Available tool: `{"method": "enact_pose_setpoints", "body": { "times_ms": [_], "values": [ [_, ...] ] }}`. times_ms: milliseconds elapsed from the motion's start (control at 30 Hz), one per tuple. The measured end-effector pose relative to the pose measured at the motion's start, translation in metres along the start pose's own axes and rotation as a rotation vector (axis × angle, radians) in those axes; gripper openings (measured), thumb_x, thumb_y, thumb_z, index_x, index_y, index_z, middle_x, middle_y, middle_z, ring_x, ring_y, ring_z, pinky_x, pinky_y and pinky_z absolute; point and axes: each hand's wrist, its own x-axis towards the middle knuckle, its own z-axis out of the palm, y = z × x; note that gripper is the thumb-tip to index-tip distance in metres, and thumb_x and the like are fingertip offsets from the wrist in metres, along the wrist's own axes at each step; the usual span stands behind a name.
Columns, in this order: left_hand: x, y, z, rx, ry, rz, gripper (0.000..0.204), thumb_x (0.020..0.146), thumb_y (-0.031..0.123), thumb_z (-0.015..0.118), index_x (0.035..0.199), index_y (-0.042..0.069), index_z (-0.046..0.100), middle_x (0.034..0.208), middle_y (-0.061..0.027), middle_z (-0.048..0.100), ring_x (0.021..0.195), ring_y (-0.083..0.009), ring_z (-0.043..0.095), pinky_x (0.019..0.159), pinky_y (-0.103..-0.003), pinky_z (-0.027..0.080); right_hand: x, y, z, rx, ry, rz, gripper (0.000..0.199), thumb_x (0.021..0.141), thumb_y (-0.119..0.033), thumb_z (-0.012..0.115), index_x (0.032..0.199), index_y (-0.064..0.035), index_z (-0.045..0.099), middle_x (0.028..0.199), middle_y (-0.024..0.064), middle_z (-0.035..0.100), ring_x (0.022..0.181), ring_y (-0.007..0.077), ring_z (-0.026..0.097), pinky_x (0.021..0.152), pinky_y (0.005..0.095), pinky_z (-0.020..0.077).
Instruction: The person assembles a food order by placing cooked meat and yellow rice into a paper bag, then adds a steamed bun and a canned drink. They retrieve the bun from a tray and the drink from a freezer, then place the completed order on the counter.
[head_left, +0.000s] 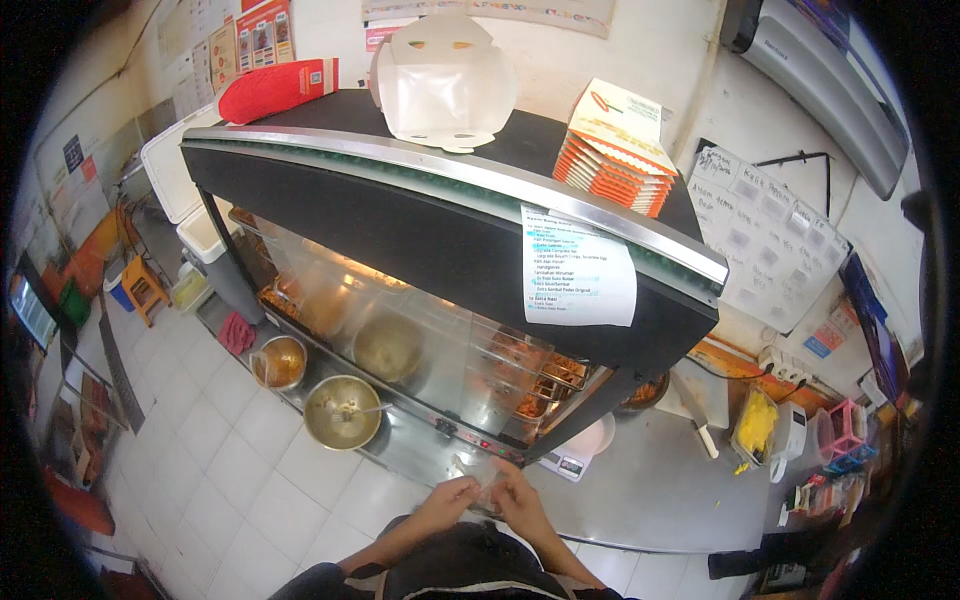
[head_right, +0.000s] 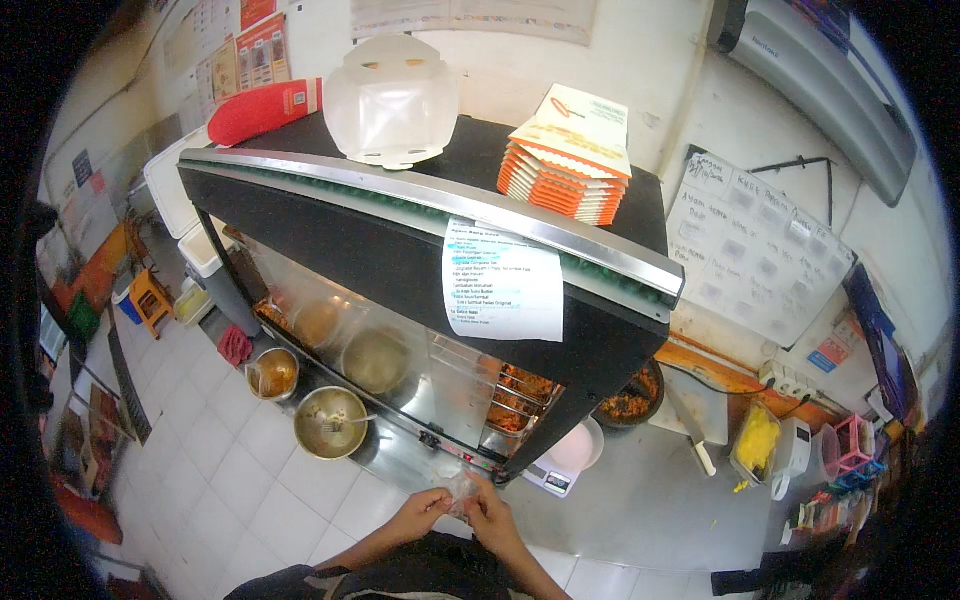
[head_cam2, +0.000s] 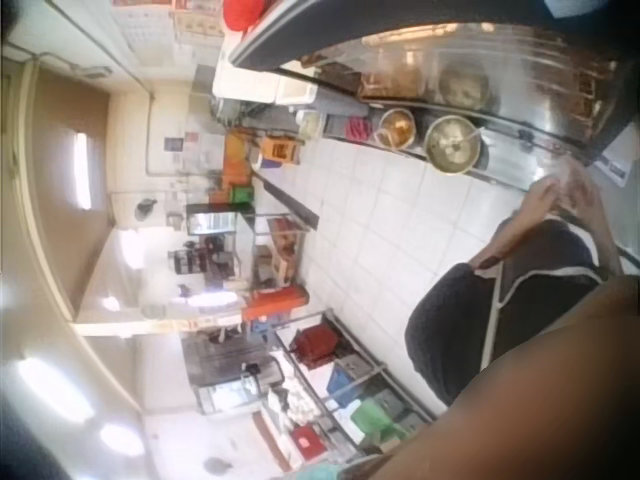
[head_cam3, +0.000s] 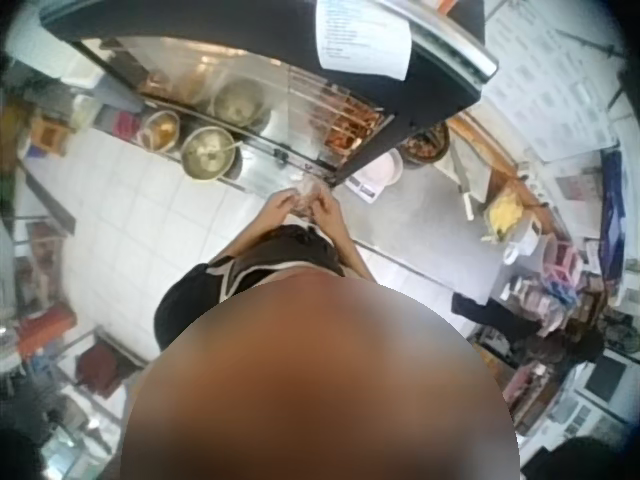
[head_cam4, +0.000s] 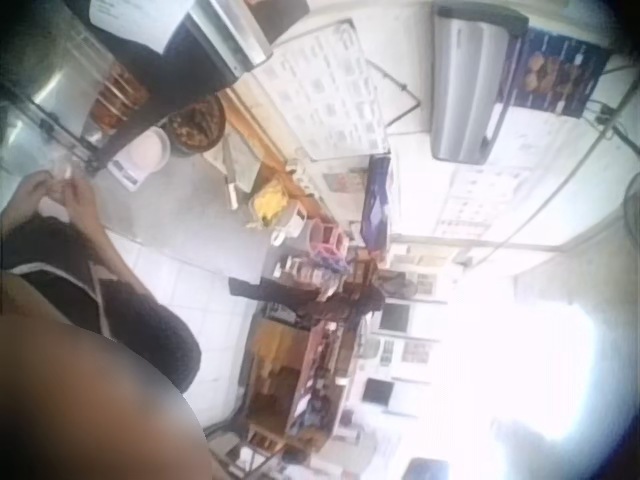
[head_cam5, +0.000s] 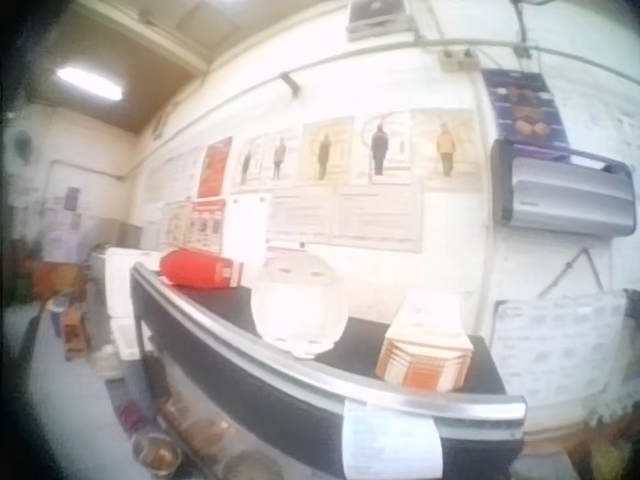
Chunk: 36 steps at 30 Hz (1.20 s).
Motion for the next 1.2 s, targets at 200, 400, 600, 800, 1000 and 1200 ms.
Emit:
{"method": "enact_pose_setpoints", "body": {
  "times_ms": [200,400,600,800,1000,1200],
  "values": [
    [0.013,0.001,0.008,0.063,-0.126,0.175,0.029,0.107,0.025,0.046,0.096,0.002,0.059,0.090,-0.0013,0.057,0.087,-0.0097,0.051,0.081,-0.027,0.044,0.022,0.018,0.009,0.327,0.136,0.292,0.043,0.098,-0.017,0.061,0.138,-0.0093,0.046,0.105,0.0071,0.062,0.078,0.0144,0.062,0.064,0.0262,0.0511],
    [0.023,0.007,0.008,-0.203,-0.037,-0.080,0.034,0.108,0.028,0.042,0.101,0.000,0.059,0.091,-0.0013,0.059,0.088,-0.0110,0.053,0.082,-0.028,0.045,0.031,0.032,-0.007,0.471,-0.021,0.245,0.027,0.099,-0.017,0.059,0.123,-0.0077,0.052,0.106,0.0067,0.063,0.083,0.0157,0.065,0.072,0.0274,0.0549],
    [0.026,0.007,0.013,-0.125,-0.074,-0.044,0.034,0.106,0.028,0.048,0.104,-0.002,0.064,0.091,-0.0018,0.062,0.082,-0.0102,0.055,0.076,-0.028,0.047,0.034,0.052,-0.006,0.466,0.020,0.212,0.010,0.099,-0.014,0.058,0.095,-0.0056,0.056,0.088,0.0056,0.065,0.073,0.0145,0.064,0.067,0.0281,0.0558],
    [0.025,-0.009,0.004,-0.081,0.123,-0.177,0.033,0.103,0.025,0.052,0.099,-0.004,0.067,0.083,-0.0046,0.065,0.078,-0.0118,0.061,0.071,-0.028,0.050,0.033,0.055,-0.010,0.225,0.217,0.096,0.019,0.098,-0.020,0.063,0.093,-0.0028,0.058,0.085,0.0049,0.065,0.074,0.0135,0.063,0.064,0.0297,0.0558],
    [0.020,-0.007,0.005,0.232,0.114,0.139,0.035,0.104,0.025,0.047,0.093,-0.003,0.065,0.081,-0.0117,0.065,0.076,-0.0235,0.062,0.072,-0.037,0.049,0.040,0.043,-0.006,-0.016,0.078,-0.026,0.022,0.097,-0.021,0.065,0.088,-0.0020,0.059,0.077,0.0030,0.063,0.065,0.0107,0.060,0.061,0.0259,0.0495],
    [0.013,-0.011,0.008,0.080,0.207,0.064,0.029,0.100,0.016,0.045,0.091,-0.003,0.063,0.082,-0.0166,0.063,0.079,-0.0271,0.064,0.074,-0.038,0.049,0.041,0.053,0.001,0.153,-0.002,0.139,0.018,0.097,-0.017,0.061,0.086,-0.0028,0.059,0.076,0.0018,0.063,0.066,0.0107,0.060,0.061,0.0253,0.0488]
  ]
}}
